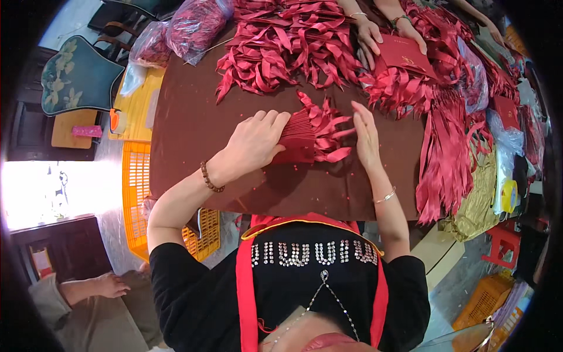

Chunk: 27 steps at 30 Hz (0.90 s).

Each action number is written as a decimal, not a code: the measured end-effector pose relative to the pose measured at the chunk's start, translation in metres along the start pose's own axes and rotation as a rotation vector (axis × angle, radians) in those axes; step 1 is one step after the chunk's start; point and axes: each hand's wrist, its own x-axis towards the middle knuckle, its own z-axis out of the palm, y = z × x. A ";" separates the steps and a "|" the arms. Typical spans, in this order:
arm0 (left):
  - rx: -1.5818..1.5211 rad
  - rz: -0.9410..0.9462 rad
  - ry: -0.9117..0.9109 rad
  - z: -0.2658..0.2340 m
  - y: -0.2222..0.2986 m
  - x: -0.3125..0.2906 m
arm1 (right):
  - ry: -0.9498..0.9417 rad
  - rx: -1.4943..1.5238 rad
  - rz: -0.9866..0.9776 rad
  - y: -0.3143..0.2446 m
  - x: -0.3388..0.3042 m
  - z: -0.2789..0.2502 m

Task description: Folding and stacking red decorative paper bags in an industrial workspace.

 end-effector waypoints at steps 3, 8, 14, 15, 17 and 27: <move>-0.004 0.005 -0.020 0.000 -0.002 0.003 | 0.489 0.053 0.062 0.005 -0.026 0.008; -0.061 0.007 -0.028 -0.011 -0.009 0.010 | -0.050 -0.250 -0.316 -0.043 -0.086 0.036; -0.041 -0.037 -0.020 0.004 0.001 0.008 | -0.063 -0.332 -0.504 -0.066 -0.066 0.077; -0.043 -0.025 -0.014 0.004 0.001 0.007 | -0.054 -0.342 -0.505 -0.061 -0.066 0.077; -0.015 -0.024 -0.031 0.004 0.002 0.007 | -0.177 -0.290 -0.502 -0.053 -0.065 0.078; 0.025 0.066 0.030 0.003 -0.001 0.010 | -0.168 0.032 -0.327 -0.076 -0.082 0.076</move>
